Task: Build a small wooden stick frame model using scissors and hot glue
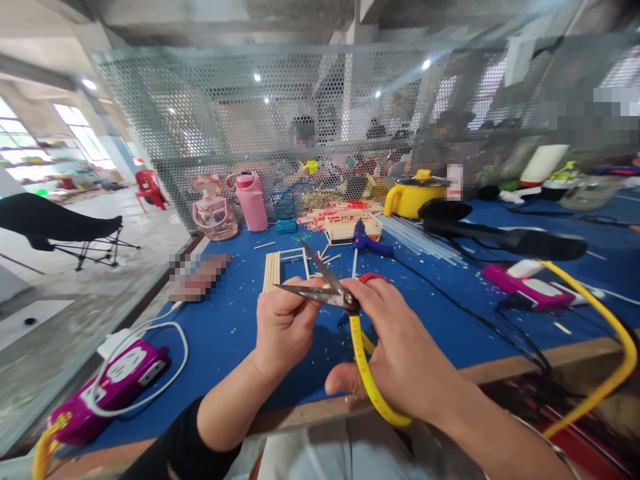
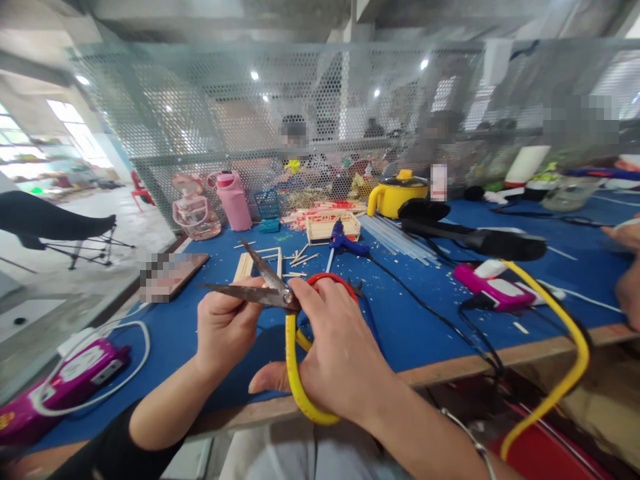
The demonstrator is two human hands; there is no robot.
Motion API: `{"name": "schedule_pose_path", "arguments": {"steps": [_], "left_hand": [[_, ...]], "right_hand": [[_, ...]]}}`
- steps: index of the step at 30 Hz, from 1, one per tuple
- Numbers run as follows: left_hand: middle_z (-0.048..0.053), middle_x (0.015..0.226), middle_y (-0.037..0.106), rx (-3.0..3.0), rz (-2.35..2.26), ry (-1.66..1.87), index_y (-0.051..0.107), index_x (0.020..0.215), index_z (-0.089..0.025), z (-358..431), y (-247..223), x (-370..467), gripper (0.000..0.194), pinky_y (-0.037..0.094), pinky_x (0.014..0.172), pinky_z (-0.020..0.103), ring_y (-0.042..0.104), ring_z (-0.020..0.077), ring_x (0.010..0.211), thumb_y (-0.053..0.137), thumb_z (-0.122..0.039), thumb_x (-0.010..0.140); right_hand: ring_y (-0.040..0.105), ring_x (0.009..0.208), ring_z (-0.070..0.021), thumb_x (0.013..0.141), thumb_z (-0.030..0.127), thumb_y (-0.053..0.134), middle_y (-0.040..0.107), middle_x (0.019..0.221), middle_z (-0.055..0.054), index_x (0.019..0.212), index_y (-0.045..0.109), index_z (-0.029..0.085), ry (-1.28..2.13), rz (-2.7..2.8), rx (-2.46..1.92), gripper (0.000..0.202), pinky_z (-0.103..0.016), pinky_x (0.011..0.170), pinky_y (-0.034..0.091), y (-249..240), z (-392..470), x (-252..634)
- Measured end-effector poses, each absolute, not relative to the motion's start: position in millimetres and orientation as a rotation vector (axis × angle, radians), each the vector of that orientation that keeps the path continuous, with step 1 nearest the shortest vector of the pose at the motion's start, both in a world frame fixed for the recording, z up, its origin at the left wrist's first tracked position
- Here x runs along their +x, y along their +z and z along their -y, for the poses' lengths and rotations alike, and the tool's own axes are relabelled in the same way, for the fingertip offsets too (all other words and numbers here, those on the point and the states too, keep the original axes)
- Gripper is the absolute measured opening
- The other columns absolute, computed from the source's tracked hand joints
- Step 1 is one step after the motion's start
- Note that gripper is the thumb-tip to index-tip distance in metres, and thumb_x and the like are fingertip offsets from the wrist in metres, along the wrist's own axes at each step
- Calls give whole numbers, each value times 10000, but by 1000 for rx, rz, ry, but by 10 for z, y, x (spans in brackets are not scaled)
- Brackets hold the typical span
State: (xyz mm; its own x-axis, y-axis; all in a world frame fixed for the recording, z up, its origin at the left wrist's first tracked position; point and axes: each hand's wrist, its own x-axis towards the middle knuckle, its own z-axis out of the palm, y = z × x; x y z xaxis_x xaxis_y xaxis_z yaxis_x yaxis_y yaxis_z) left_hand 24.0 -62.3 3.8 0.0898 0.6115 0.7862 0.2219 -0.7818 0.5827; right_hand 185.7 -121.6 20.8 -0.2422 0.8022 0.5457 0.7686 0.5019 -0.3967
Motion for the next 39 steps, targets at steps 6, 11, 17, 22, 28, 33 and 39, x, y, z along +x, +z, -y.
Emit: {"name": "schedule_pose_path", "arguments": {"steps": [6,11,17,22,28,33,39], "left_hand": [[6,675,682,2058,-749,1749,740,874,-215,629,43,229,146,454,586,185,602,101,605,620,-151,823],[13,694,681,2087,-712,1763,729,858,-191,622,59,229,127,459,590,197,594,105,609,622,-137,814],[8,685,671,2126,-728,1748,728,827,-186,646,74,237,132,445,561,186,574,92,586,607,-133,822],[-14,573,596,2159,-801,1682,736,790,-185,657,66,252,114,396,494,188,513,83,509,627,-195,821],[35,691,693,1964,-821,1728,734,840,-175,627,65,264,165,477,582,229,609,138,621,587,-249,848],[52,768,721,1969,-698,1695,722,866,-172,622,49,243,151,498,629,240,635,147,665,587,-239,850],[55,844,724,1993,-604,1604,702,877,-171,631,70,235,163,489,690,244,640,144,733,541,-197,877]], "right_hand": [[504,1069,-269,669,489,727,530,1162,-124,1280,400,184,177,2054,-1217,757,-440,949,437,232,1240,1876],[517,989,-272,623,537,746,534,1101,-124,1272,422,174,59,2030,-1238,811,-445,881,462,221,1248,1863],[515,899,-276,578,652,718,533,1000,-135,1253,468,115,-207,1974,-1276,898,-460,808,467,173,1201,1839],[515,943,-281,588,686,685,532,1025,-137,1252,467,128,-164,2008,-1255,894,-459,846,458,230,1172,1870],[510,928,-292,517,775,642,526,1023,-140,1240,463,138,-91,2008,-1291,980,-486,834,450,251,1202,1859],[506,951,-292,502,764,661,525,1038,-135,1259,443,145,-46,2023,-1259,1002,-481,861,442,251,1217,1852],[497,1001,-287,621,581,730,523,1087,-125,1255,428,185,22,2058,-1252,806,-482,893,430,297,1235,1892]]}}
